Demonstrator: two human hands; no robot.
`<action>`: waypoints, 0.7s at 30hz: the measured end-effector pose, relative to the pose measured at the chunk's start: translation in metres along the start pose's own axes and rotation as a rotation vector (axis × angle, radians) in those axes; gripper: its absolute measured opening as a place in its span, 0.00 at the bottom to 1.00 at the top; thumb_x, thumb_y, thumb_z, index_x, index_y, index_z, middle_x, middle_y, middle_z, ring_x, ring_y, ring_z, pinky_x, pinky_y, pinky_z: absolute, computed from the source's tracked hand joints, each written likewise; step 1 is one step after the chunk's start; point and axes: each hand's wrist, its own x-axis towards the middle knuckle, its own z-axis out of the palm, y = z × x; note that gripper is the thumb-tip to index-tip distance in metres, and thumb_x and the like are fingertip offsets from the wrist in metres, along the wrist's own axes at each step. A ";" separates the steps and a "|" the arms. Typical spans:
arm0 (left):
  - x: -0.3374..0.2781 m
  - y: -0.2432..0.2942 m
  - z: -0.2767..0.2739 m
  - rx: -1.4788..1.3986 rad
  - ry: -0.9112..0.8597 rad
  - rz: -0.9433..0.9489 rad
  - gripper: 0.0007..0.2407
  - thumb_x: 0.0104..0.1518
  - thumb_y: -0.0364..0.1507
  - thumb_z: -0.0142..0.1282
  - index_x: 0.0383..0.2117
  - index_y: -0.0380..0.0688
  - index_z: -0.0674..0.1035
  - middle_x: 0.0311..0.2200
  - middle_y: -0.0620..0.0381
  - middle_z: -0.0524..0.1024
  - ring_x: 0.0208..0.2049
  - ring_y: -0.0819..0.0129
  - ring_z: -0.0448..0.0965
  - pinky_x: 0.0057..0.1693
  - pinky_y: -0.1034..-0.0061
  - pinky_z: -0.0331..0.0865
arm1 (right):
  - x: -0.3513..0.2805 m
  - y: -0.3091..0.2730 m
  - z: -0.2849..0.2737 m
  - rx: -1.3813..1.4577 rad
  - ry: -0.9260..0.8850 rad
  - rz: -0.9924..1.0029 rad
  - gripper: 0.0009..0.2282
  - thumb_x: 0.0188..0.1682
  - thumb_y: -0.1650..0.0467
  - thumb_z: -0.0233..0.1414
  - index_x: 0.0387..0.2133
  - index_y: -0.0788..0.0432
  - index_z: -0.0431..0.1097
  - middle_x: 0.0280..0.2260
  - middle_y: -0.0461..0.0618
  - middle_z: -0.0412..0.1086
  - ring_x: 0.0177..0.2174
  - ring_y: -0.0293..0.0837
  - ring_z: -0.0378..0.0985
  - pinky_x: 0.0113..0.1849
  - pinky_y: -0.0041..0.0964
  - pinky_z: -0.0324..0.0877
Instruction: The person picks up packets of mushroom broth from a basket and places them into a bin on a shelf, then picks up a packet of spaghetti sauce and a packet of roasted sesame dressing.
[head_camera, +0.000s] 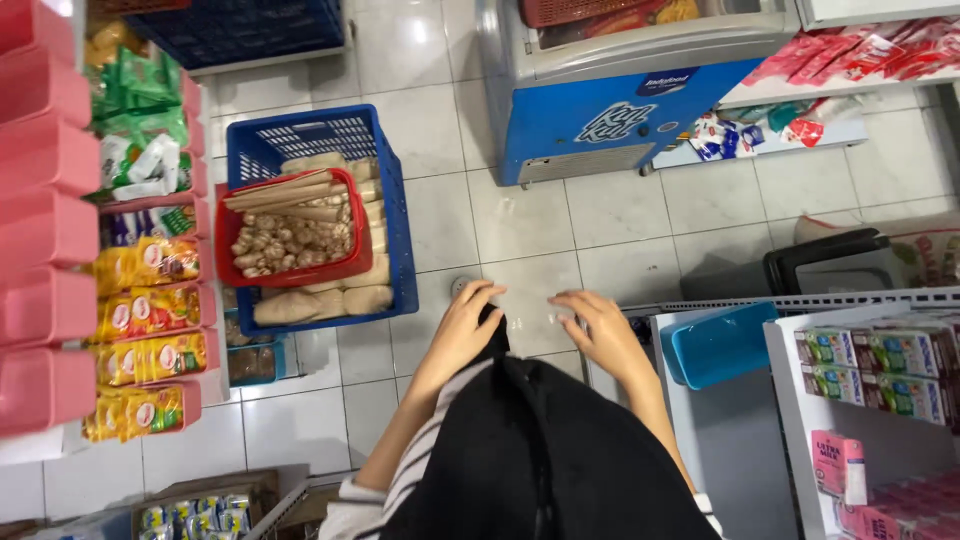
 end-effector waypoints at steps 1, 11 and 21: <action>0.018 0.000 -0.005 0.000 -0.023 0.001 0.14 0.60 0.28 0.56 0.52 0.44 0.77 0.56 0.47 0.71 0.57 0.48 0.72 0.60 0.63 0.68 | 0.014 0.004 -0.007 0.004 0.022 0.003 0.11 0.50 0.68 0.54 0.46 0.55 0.75 0.47 0.49 0.75 0.47 0.53 0.76 0.48 0.44 0.69; 0.189 -0.018 -0.077 0.063 0.039 0.137 0.14 0.61 0.28 0.55 0.53 0.42 0.76 0.57 0.45 0.71 0.57 0.46 0.71 0.61 0.62 0.67 | 0.199 0.019 -0.052 -0.135 0.133 -0.055 0.11 0.51 0.71 0.55 0.47 0.56 0.75 0.47 0.52 0.75 0.47 0.55 0.75 0.49 0.48 0.67; 0.267 -0.042 -0.107 0.064 0.061 -0.105 0.12 0.61 0.27 0.55 0.51 0.43 0.78 0.49 0.49 0.76 0.50 0.50 0.77 0.55 0.64 0.70 | 0.313 0.055 -0.027 0.106 -0.059 -0.044 0.11 0.50 0.70 0.56 0.46 0.54 0.75 0.47 0.50 0.75 0.46 0.54 0.77 0.49 0.46 0.70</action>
